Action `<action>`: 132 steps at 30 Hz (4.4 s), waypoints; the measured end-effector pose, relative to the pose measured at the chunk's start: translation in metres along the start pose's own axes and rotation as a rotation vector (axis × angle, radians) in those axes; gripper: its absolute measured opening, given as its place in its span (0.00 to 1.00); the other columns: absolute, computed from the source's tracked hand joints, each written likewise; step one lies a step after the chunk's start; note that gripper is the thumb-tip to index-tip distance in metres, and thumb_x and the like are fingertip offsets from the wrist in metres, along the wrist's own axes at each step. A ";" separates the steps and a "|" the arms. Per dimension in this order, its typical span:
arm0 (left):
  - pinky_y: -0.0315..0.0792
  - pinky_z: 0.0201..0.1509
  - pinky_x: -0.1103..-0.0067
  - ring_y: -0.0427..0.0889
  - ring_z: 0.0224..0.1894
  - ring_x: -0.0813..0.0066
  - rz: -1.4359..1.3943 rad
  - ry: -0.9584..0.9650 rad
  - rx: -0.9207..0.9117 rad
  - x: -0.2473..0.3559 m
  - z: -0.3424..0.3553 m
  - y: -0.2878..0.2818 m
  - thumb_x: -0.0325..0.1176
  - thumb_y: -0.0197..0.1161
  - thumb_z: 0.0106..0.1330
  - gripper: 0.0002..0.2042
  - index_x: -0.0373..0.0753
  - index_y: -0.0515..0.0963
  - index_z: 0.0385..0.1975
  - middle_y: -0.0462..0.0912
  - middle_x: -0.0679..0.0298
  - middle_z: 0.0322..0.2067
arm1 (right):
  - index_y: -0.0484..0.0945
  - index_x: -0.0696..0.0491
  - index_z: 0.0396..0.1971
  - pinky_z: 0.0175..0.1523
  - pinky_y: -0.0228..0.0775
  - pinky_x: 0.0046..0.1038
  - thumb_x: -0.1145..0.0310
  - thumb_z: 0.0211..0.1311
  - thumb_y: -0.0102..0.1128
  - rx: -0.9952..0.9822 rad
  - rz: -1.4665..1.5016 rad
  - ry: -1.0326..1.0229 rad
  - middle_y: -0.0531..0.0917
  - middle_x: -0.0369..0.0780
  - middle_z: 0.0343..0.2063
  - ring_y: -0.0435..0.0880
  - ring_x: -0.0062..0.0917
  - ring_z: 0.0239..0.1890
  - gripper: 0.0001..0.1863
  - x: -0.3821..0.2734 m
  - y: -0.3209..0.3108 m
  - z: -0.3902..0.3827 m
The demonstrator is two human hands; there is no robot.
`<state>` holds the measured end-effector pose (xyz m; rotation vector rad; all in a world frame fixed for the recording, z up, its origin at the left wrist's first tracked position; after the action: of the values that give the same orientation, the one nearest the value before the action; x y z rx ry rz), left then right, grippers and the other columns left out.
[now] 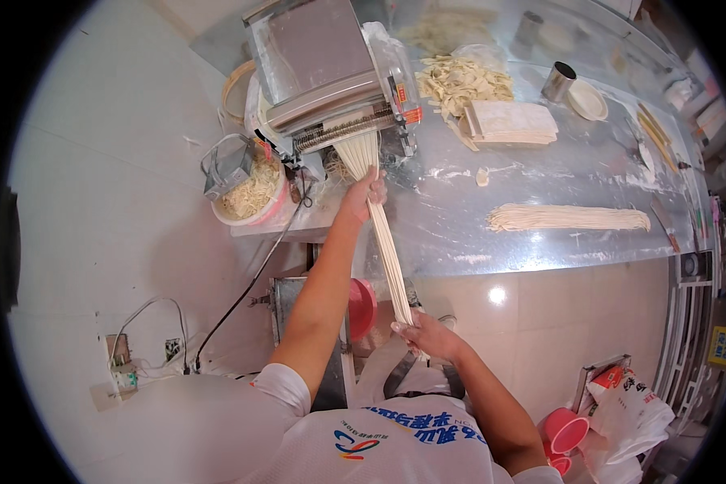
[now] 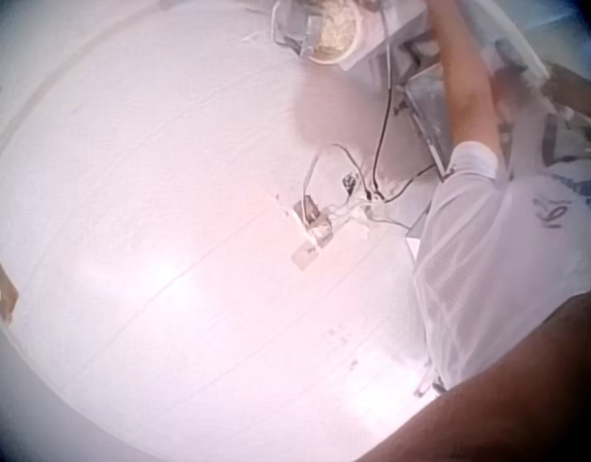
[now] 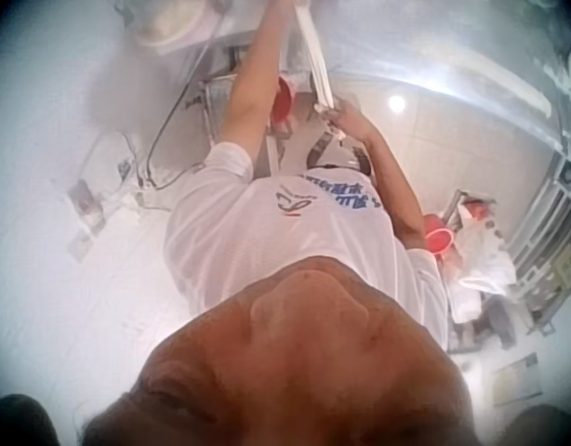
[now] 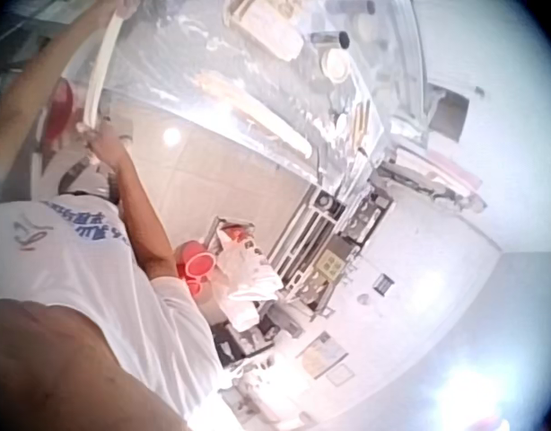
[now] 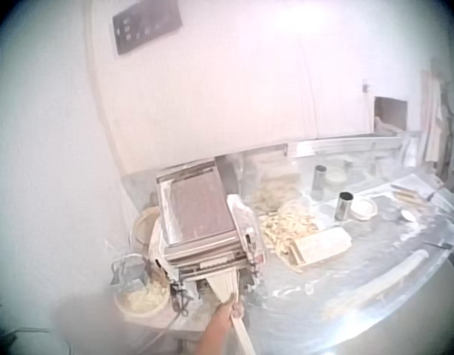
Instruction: The person flattens a piece of dough on a metal table using a scraper, then cuts it into smaller rectangular sheets. They feed the sheets into a pasta machine to produce long strands of noodles, which are collected and placed on the table.
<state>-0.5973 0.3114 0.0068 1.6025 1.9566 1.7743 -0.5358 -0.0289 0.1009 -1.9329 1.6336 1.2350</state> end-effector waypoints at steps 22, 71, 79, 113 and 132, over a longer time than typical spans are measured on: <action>0.59 0.21 0.84 0.61 0.16 0.86 0.012 -0.006 0.053 -0.046 -0.060 0.019 0.49 0.59 0.78 0.17 0.39 0.72 0.44 0.65 0.77 0.19 | 0.71 0.52 0.39 0.30 0.67 0.22 0.61 0.79 0.56 0.010 0.134 -0.053 0.71 0.31 0.26 0.71 0.15 0.24 0.11 -0.034 0.030 -0.086; 0.65 0.76 0.62 0.77 0.53 0.62 -0.205 0.189 0.554 -0.316 0.099 0.191 0.28 0.61 0.76 0.05 0.34 0.75 0.44 0.79 0.59 0.42 | 0.70 0.58 0.49 0.42 0.74 0.44 0.52 0.77 0.56 0.077 -1.012 0.440 0.82 0.50 0.34 0.84 0.44 0.34 0.22 -0.003 -0.711 -0.266; 0.67 0.72 0.63 0.75 0.53 0.61 -0.223 0.236 0.550 -0.327 0.110 0.211 0.30 0.57 0.78 0.07 0.32 0.73 0.46 0.76 0.58 0.43 | 0.76 0.58 0.48 0.55 0.72 0.47 0.52 0.73 0.60 0.099 -1.113 0.353 0.83 0.52 0.44 0.83 0.49 0.50 0.21 0.055 -0.830 -0.285; 0.79 0.45 0.70 0.86 0.36 0.61 1.257 0.450 0.910 -0.105 0.251 0.200 0.30 0.82 0.50 0.18 0.30 0.83 0.37 0.87 0.56 0.31 | 0.80 0.61 0.45 0.53 0.76 0.40 0.63 0.58 0.75 1.424 -0.612 -0.264 0.87 0.48 0.42 0.86 0.41 0.43 0.21 -0.169 -0.650 0.042; 0.76 0.43 0.77 0.83 0.39 0.77 0.052 0.192 0.395 -0.091 0.057 0.275 0.34 0.73 0.68 0.10 0.40 0.79 0.42 0.84 0.67 0.34 | 0.80 0.64 0.55 0.51 0.74 0.26 0.70 0.66 0.63 0.412 -0.753 -0.804 0.86 0.38 0.39 0.83 0.22 0.42 0.20 -0.478 -0.349 -0.087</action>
<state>-0.3471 0.2344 0.1436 1.6469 2.5064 1.6947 -0.1674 0.3138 0.4234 -1.3046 0.5905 1.0231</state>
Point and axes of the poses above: each hand's wrist, its own z-axis towards the middle knuckle, its own y-axis out of the palm, x = y × z, the point moved 6 cm from there along z, towards the middle knuckle
